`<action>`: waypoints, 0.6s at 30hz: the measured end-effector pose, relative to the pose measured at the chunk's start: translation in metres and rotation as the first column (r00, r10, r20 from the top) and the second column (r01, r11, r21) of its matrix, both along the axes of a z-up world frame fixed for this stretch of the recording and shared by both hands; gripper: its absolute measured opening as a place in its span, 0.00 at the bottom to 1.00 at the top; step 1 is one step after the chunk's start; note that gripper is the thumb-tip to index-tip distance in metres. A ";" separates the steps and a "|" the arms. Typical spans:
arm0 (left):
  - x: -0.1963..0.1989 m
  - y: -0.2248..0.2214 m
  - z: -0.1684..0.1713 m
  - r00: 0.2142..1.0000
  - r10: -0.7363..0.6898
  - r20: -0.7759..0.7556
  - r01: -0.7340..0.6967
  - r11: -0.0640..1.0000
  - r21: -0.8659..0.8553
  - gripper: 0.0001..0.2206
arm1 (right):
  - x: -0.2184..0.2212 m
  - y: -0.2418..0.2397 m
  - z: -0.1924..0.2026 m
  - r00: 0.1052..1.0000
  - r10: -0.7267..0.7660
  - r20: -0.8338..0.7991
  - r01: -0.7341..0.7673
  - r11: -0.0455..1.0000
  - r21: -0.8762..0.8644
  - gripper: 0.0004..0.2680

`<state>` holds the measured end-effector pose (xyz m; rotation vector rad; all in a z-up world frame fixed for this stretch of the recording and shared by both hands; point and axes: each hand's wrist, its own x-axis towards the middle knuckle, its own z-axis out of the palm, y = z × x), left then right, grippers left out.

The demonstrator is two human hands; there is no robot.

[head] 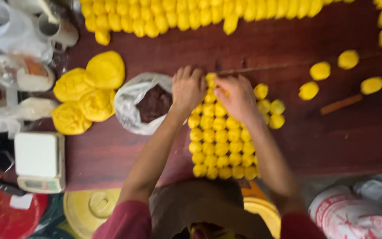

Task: Filling small portions of yellow dough with a dark paste and shaping them into balls for baking.

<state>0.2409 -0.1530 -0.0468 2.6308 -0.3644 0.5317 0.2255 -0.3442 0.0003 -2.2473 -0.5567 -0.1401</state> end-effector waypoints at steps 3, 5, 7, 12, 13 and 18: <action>0.007 0.005 -0.010 0.994 0.083 -0.071 -0.088 0.994 -0.070 0.07 | -0.043 -0.038 0.018 0.985 -0.169 0.033 0.162 0.975 0.149 0.08; 0.011 0.001 -0.005 0.993 0.071 -0.091 -0.074 0.997 -0.028 0.08 | -0.073 -0.065 0.013 0.948 -0.296 -0.120 0.317 0.920 0.230 0.07; 0.020 -0.008 0.002 0.992 0.059 -0.115 -0.057 0.998 0.021 0.09 | -0.108 -0.086 0.001 0.871 -0.400 -0.286 0.475 0.834 0.281 0.07; 0.114 -0.076 0.000 0.997 -0.058 -0.057 0.051 0.992 -0.116 0.20 | -0.140 -0.114 -0.019 0.734 -0.551 -0.397 0.668 0.693 0.273 0.07; 0.127 -0.083 -0.008 0.997 -0.070 -0.046 0.063 0.990 -0.123 0.20 | -0.140 -0.113 -0.012 0.731 -0.562 -0.386 0.673 0.687 0.275 0.07; 0.156 -0.082 -0.040 0.985 -0.050 -0.166 0.012 0.975 -0.224 0.16 | -0.157 -0.105 0.011 0.741 -0.603 -0.295 0.668 0.705 0.238 0.07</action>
